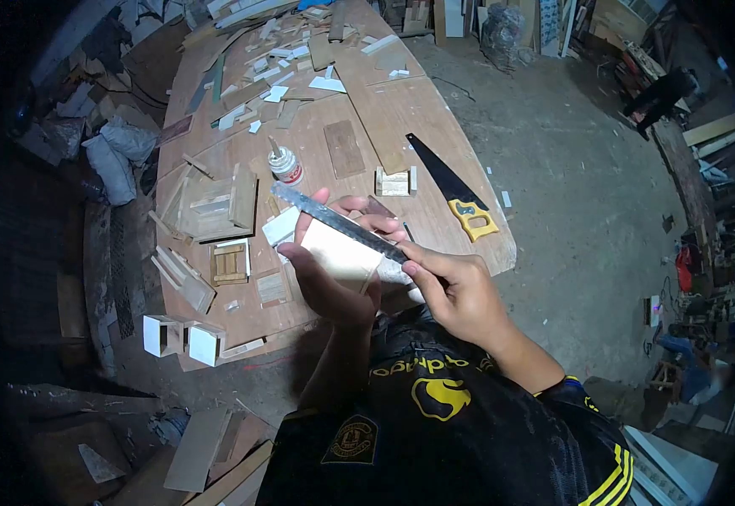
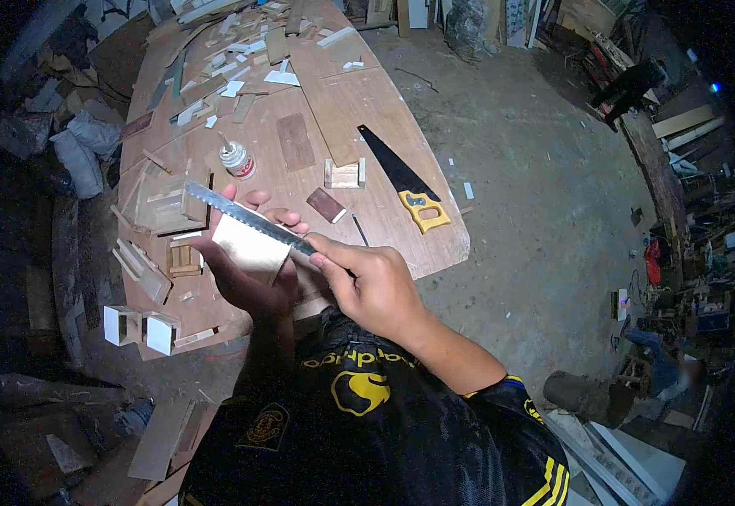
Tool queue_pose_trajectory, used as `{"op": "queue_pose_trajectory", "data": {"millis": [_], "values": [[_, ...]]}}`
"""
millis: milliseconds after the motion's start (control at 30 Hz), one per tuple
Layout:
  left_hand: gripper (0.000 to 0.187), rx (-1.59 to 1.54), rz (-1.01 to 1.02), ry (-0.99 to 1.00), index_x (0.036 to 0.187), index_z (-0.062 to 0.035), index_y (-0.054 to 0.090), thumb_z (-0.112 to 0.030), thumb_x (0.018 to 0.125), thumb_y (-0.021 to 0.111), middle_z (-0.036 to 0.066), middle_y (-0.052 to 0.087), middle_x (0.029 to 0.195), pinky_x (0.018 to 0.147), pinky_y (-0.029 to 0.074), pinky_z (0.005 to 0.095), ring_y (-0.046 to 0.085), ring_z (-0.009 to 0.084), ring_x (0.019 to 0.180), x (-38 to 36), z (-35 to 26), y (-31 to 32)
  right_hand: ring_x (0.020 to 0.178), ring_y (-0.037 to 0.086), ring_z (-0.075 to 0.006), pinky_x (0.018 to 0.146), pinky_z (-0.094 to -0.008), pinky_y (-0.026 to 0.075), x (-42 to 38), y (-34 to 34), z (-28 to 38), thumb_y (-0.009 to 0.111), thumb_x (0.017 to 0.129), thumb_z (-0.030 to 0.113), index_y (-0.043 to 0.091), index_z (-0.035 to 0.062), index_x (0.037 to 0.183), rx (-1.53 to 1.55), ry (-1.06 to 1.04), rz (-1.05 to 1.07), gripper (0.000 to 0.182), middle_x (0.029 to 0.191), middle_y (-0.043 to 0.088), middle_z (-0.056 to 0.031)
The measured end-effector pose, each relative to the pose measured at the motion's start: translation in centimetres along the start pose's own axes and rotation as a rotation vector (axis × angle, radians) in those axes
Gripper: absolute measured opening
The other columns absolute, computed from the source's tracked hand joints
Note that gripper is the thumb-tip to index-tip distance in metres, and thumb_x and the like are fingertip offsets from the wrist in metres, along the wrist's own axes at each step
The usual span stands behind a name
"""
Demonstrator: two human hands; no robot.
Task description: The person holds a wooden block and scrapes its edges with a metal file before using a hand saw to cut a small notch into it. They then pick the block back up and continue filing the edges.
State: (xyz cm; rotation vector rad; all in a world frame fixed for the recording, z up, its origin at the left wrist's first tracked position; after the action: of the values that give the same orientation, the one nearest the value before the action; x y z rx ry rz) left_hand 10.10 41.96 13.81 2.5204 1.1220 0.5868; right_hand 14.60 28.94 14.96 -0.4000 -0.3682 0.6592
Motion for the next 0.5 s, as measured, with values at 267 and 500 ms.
{"op": "queue_pose_trajectory", "data": {"millis": [267, 500], "values": [[0.067, -0.016, 0.137, 0.330, 0.138, 0.0094, 0.023, -0.043, 0.100, 0.039, 0.025, 0.051, 0.109, 0.068, 0.059, 0.0382, 0.065, 0.0271, 0.080, 0.5, 1.5, -1.3, 0.074, 0.069, -0.0349, 0.064, -0.0356, 0.053, -0.9, -0.4, -0.5, 0.061, 0.086, 0.006, 0.066, -0.0004, 0.110, 0.011, 0.005, 0.001, 0.025, 0.088, 0.066, -0.0254], [0.076, -0.465, 0.095, 0.014, 0.142, 0.0045, 0.014, -0.033, 0.093, 0.058, 0.026, 0.051, 0.109, 0.070, 0.059, 0.0386, 0.065, 0.0253, 0.079, -0.4, 1.2, 0.0, 0.073, 0.069, -0.0344, 0.064, -0.0358, 0.053, -0.6, -0.3, -0.4, 0.059, 0.087, 0.006, 0.066, -0.0009, 0.109, 0.007, -0.012, -0.005, 0.024, 0.088, 0.066, -0.0258]]}}
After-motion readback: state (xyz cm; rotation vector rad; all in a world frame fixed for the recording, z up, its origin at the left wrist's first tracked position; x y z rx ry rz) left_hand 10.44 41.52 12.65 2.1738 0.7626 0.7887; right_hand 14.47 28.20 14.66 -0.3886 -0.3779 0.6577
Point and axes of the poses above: each hand's wrist, its own x-axis towards the middle knuckle, its own y-axis out of the palm, z = x × y, the point moved 2 cm from there along x, towards the middle knuckle
